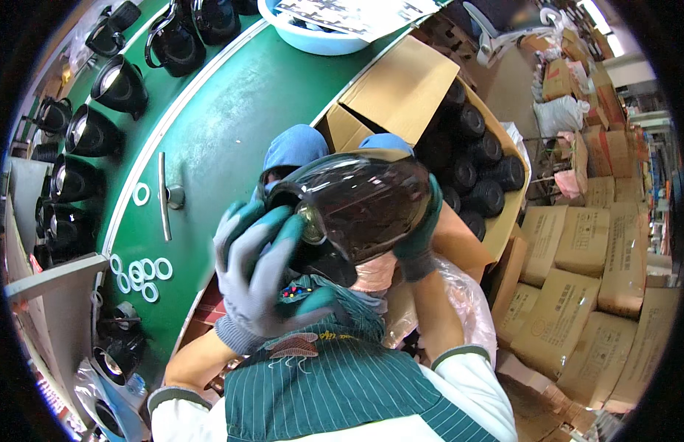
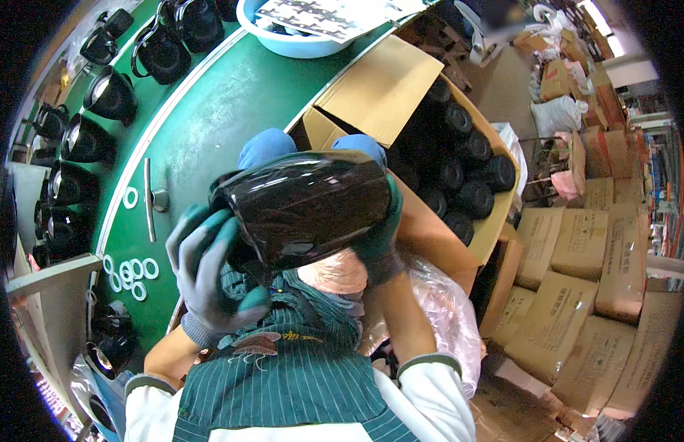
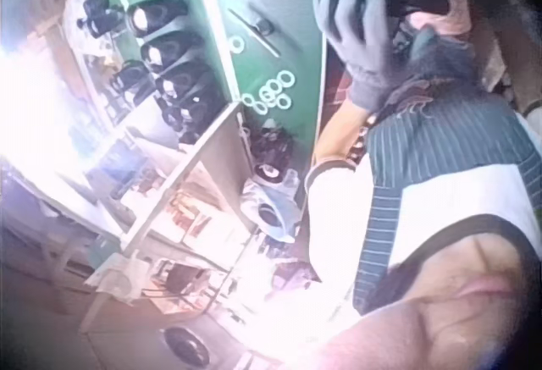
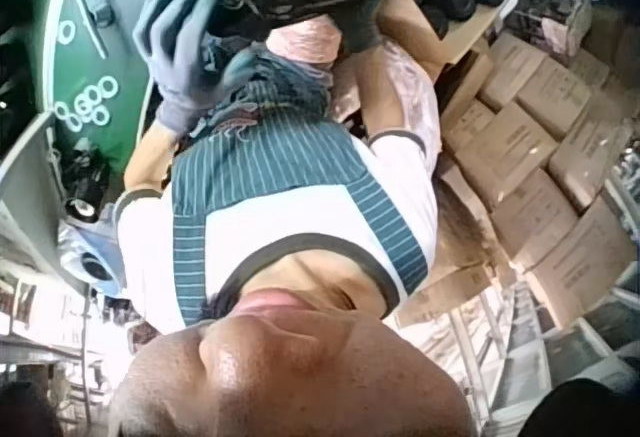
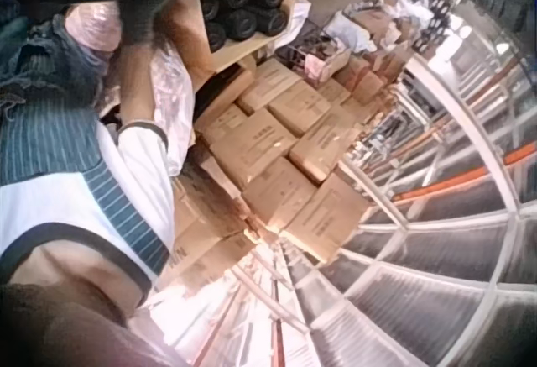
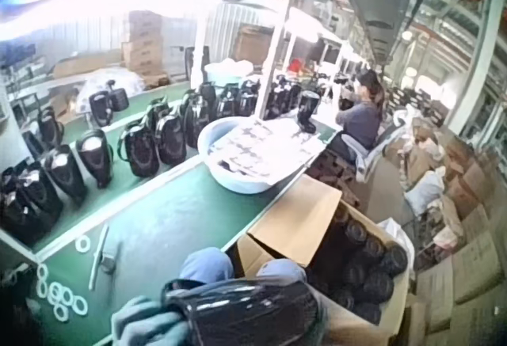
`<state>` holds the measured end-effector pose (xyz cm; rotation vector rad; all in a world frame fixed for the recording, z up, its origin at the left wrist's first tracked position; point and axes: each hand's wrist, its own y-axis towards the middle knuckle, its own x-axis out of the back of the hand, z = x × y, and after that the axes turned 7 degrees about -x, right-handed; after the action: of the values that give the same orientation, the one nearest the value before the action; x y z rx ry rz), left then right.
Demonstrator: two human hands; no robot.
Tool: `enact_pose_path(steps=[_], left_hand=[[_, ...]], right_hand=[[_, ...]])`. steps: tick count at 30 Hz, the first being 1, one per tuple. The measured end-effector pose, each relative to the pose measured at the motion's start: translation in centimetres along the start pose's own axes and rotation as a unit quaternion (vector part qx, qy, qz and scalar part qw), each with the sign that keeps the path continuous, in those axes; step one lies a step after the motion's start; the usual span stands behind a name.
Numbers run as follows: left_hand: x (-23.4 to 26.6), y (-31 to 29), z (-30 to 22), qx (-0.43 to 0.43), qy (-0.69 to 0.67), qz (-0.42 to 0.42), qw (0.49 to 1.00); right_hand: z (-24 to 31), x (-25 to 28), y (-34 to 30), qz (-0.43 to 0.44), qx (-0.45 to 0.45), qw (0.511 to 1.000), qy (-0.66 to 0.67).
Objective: The person sits on the floor and repeatedly picks up black kettles, inserts a metal rod into the base, wipes the exterior with a cloth, and places them on a green workbench. The person handles multiple kettles one at a time in a repetitive sequence.
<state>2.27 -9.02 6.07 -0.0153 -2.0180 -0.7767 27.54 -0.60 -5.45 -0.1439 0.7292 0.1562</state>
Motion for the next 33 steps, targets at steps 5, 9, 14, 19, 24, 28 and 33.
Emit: enact_pose_path(steps=[5,9,14,19,24,28,33], left_hand=[[1.8,3.9,-2.5,0.026,0.002,-0.058,0.998],[0.3,3.4,-3.3,-0.033,0.034,-0.205,0.977],[-1.5,5.4,-3.2,-0.185,-0.030,-0.455,0.870],[2.9,2.6,-2.9,-0.200,-0.091,-0.255,0.941],[4.8,1.9,-2.6,-0.222,-0.101,-0.227,0.943],[4.9,1.5,-3.4,-0.153,-0.067,-0.269,0.949],[4.8,1.8,-1.3,-0.165,-0.033,-0.279,0.945]], right_hand=[[-5.4,-1.1,-3.1,-0.047,0.076,0.985,-0.148],[-4.8,-2.6,-3.2,-0.045,0.067,0.983,-0.165],[-3.5,-3.6,-3.8,-0.020,0.065,0.981,-0.184],[-2.8,-4.4,-6.0,-0.029,0.070,0.976,-0.205],[-2.2,-5.1,-7.2,-0.044,0.074,0.973,-0.212],[-2.7,-5.4,-8.3,-0.066,0.070,0.976,-0.195],[-3.8,-5.7,-8.4,-0.095,0.056,0.984,-0.137]])
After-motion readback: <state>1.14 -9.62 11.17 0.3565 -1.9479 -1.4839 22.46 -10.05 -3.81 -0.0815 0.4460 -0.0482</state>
